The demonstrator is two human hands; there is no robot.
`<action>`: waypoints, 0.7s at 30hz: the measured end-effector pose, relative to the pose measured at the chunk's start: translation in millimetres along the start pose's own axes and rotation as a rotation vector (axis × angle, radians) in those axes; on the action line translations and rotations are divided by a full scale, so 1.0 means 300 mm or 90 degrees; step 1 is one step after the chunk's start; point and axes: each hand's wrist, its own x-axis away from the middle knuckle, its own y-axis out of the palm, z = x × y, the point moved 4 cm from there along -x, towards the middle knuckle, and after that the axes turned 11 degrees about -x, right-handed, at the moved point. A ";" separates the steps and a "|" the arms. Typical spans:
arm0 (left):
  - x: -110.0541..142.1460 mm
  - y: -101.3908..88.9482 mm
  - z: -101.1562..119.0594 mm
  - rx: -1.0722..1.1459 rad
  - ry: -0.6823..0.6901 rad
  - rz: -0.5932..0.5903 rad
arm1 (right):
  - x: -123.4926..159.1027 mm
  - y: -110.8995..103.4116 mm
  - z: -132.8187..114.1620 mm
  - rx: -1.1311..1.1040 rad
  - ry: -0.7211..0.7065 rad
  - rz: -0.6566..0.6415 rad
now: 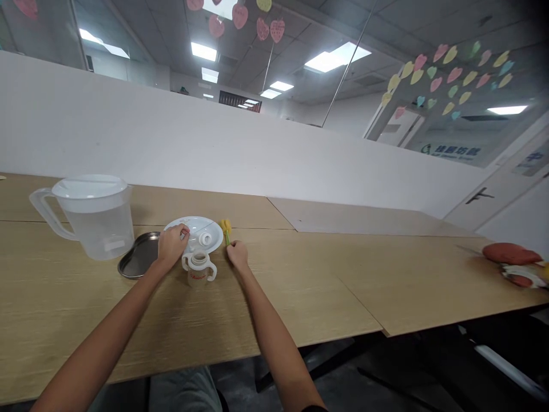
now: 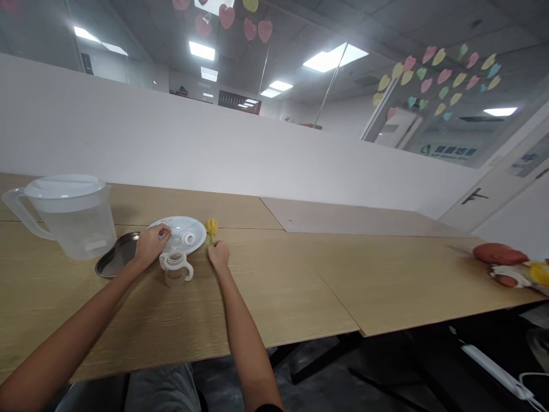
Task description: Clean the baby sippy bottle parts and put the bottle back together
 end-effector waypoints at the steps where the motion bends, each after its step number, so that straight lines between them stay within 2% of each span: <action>1: 0.004 -0.005 0.002 0.014 0.000 0.021 | -0.005 -0.016 0.000 -0.014 0.005 0.019; 5: 0.012 -0.028 0.012 0.138 -0.007 0.122 | 0.007 -0.084 -0.016 -0.065 -0.007 0.114; 7: 0.010 -0.035 0.010 0.229 -0.037 0.160 | 0.038 -0.104 -0.040 -0.097 -0.069 0.170; 9: 0.005 -0.038 0.005 0.335 -0.072 0.195 | 0.079 -0.103 -0.068 -0.110 -0.156 0.190; 12: -0.002 -0.037 0.004 0.517 -0.105 0.219 | 0.133 -0.064 -0.103 -0.083 -0.248 0.134; 15: -0.002 -0.043 0.013 0.633 -0.125 0.227 | 0.162 -0.028 -0.121 -0.053 -0.272 0.076; 18: 0.004 -0.060 0.023 0.656 -0.121 0.244 | 0.176 -0.016 -0.130 -0.029 -0.279 0.054; 21: 0.013 -0.078 0.027 0.618 -0.093 0.264 | 0.186 -0.018 -0.131 -0.026 -0.291 0.055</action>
